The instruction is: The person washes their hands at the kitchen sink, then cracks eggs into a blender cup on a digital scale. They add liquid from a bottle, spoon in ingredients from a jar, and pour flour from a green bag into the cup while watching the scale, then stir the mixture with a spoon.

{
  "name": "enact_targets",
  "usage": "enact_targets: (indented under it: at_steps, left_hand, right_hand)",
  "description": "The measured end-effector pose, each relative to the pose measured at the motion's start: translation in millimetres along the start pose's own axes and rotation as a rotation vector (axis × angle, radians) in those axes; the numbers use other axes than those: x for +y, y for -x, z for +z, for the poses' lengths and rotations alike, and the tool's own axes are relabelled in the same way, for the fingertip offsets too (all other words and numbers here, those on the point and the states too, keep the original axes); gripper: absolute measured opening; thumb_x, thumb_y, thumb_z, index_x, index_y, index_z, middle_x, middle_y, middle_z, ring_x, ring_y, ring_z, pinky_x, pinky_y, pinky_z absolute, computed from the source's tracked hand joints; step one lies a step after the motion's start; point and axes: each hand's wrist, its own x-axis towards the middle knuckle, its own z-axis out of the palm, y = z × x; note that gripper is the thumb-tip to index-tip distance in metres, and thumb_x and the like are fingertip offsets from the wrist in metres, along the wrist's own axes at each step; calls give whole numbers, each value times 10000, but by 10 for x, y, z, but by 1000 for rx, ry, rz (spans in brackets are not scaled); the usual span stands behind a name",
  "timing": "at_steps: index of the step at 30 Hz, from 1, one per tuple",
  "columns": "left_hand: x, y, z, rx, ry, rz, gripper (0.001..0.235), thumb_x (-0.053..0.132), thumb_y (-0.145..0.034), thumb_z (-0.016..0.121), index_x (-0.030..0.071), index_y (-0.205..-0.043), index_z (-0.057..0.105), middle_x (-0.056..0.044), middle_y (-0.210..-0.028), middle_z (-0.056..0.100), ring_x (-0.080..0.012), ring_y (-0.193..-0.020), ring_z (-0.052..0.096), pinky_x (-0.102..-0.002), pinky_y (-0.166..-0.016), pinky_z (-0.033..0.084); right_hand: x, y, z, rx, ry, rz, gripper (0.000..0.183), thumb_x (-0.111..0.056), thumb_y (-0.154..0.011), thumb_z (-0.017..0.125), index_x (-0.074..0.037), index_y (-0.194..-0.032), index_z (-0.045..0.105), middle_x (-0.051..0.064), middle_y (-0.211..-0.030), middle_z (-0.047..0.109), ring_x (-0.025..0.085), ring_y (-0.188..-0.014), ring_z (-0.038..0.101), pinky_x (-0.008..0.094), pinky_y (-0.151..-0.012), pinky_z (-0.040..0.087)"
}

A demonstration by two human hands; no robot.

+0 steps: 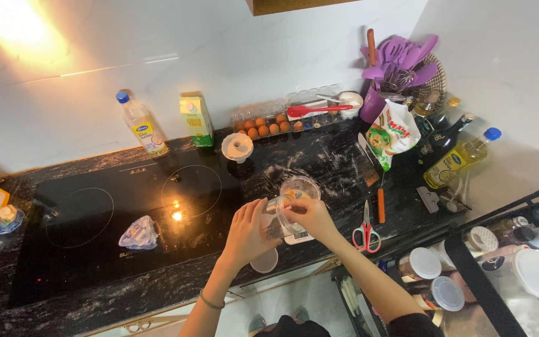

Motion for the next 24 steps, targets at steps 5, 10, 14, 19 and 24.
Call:
enact_targets:
  at_steps: [5, 10, 14, 19, 24]
  left_hand:
    - [-116, 27, 25, 2, -19, -39, 1036, 279, -553, 964, -10, -1410, 459, -196, -1400, 532, -396, -1297, 489, -506, -1097, 386]
    - [-157, 1, 9, -11, -3, -128, 1057, 259, -525, 959, -4, -1418, 459, -187, -1403, 536, -382, -1302, 491, -489, -1094, 390]
    - [-177, -16, 42, -2, 1, -170, 1051, 256, -526, 958, -5, -1412, 456, -184, -1409, 536, -367, -1312, 489, -479, -1096, 391]
    - [-128, -35, -8, -31, 26, -238, 1055, 258, -544, 958, 6, -1428, 440, -188, -1415, 519, -365, -1317, 479, -477, -1096, 390]
    - [-197, 29, -46, -20, 41, -307, 1057, 277, -558, 960, 28, -1439, 432, -189, -1412, 508, -358, -1315, 480, -469, -1088, 408]
  right_hand:
    - [144, -80, -178, -66, -321, 102, 236, -64, -919, 699, 94, -1090, 737, 171, -952, 796, 202, -877, 797, 306, -804, 657]
    - [188, -125, -390, 13, -380, 151, 256, -67, -917, 704, 95, -1114, 728, 190, -978, 787, 228, -895, 785, 330, -819, 644]
    - [254, -158, -505, 56, -471, 157, 260, -85, -933, 691, 93, -1120, 727, 199, -989, 785, 241, -914, 790, 340, -846, 640]
    - [202, -147, -594, 157, -458, 134, 255, -81, -938, 689, 78, -1133, 731, 197, -978, 785, 249, -903, 788, 354, -844, 644]
    - [452, -187, -668, 286, -404, 71, 260, -81, -939, 685, 70, -1147, 726, 183, -978, 785, 243, -896, 787, 354, -832, 653]
